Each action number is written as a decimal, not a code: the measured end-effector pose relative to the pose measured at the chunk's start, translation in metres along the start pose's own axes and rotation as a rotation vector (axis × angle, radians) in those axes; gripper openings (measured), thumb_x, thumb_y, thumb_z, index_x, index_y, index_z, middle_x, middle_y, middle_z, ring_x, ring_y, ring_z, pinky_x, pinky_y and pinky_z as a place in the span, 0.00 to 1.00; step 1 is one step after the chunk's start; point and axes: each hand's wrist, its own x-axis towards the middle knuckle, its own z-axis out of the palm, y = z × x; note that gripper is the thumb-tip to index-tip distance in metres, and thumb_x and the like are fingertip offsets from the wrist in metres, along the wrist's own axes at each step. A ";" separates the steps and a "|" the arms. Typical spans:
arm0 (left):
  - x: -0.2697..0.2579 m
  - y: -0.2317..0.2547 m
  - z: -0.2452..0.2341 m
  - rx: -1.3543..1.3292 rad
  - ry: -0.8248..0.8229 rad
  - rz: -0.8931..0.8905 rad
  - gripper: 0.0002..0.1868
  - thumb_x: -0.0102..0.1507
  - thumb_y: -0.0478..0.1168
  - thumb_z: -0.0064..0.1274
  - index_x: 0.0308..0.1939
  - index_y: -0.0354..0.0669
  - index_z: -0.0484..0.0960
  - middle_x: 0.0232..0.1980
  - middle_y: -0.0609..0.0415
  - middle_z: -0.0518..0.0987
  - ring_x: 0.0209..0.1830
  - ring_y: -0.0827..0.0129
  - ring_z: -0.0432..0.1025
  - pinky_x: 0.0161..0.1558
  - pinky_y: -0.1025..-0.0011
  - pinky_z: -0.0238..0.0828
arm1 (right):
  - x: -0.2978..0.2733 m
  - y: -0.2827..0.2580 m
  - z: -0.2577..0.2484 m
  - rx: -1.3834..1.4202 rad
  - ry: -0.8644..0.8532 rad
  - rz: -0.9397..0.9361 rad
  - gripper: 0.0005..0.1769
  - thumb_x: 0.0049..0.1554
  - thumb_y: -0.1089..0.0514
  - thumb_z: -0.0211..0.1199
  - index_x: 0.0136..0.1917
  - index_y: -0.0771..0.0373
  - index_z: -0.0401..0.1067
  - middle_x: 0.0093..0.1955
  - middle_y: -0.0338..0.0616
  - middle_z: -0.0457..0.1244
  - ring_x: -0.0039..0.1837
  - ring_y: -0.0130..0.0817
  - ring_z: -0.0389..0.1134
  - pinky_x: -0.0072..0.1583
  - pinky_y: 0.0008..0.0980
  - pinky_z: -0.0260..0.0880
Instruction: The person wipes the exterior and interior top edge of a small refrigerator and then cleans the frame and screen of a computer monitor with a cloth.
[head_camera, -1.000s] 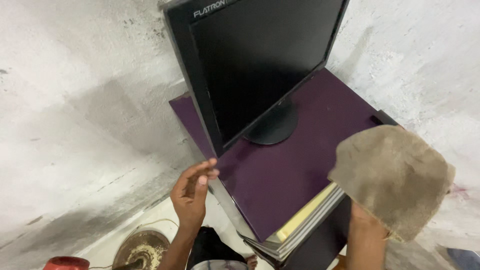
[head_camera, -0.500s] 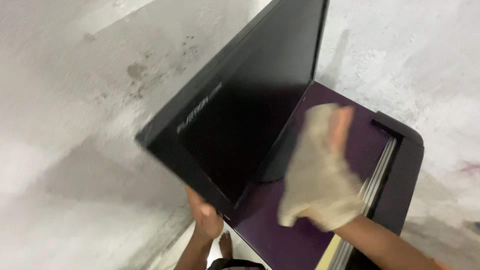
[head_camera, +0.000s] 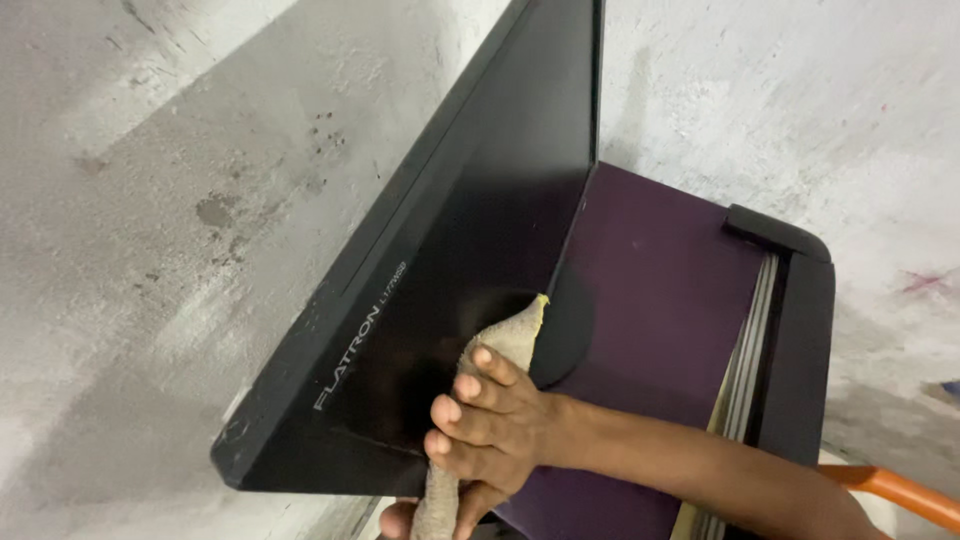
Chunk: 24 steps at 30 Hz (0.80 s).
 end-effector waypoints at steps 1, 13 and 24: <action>0.008 0.003 0.003 0.007 0.008 0.013 0.22 0.71 0.46 0.50 0.63 0.35 0.67 0.51 0.56 0.72 0.49 0.73 0.66 0.53 0.71 0.66 | 0.004 0.005 -0.002 0.008 0.002 -0.016 0.52 0.69 0.22 0.35 0.86 0.67 0.43 0.88 0.55 0.35 0.89 0.47 0.29 0.84 0.56 0.25; -0.009 0.008 -0.001 0.075 0.112 0.027 0.11 0.69 0.37 0.56 0.52 0.36 0.76 0.43 0.58 0.73 0.41 0.75 0.66 0.45 0.74 0.66 | 0.037 0.106 -0.040 -0.099 -0.022 0.164 0.45 0.71 0.31 0.31 0.87 0.65 0.36 0.89 0.56 0.32 0.89 0.47 0.29 0.85 0.51 0.25; 0.009 0.027 0.013 0.093 0.084 0.122 0.22 0.69 0.38 0.54 0.65 0.33 0.68 0.48 0.57 0.75 0.44 0.74 0.68 0.48 0.73 0.66 | 0.002 0.203 -0.068 -0.189 0.094 0.514 0.37 0.76 0.43 0.41 0.87 0.44 0.23 0.88 0.36 0.21 0.88 0.35 0.23 0.86 0.48 0.25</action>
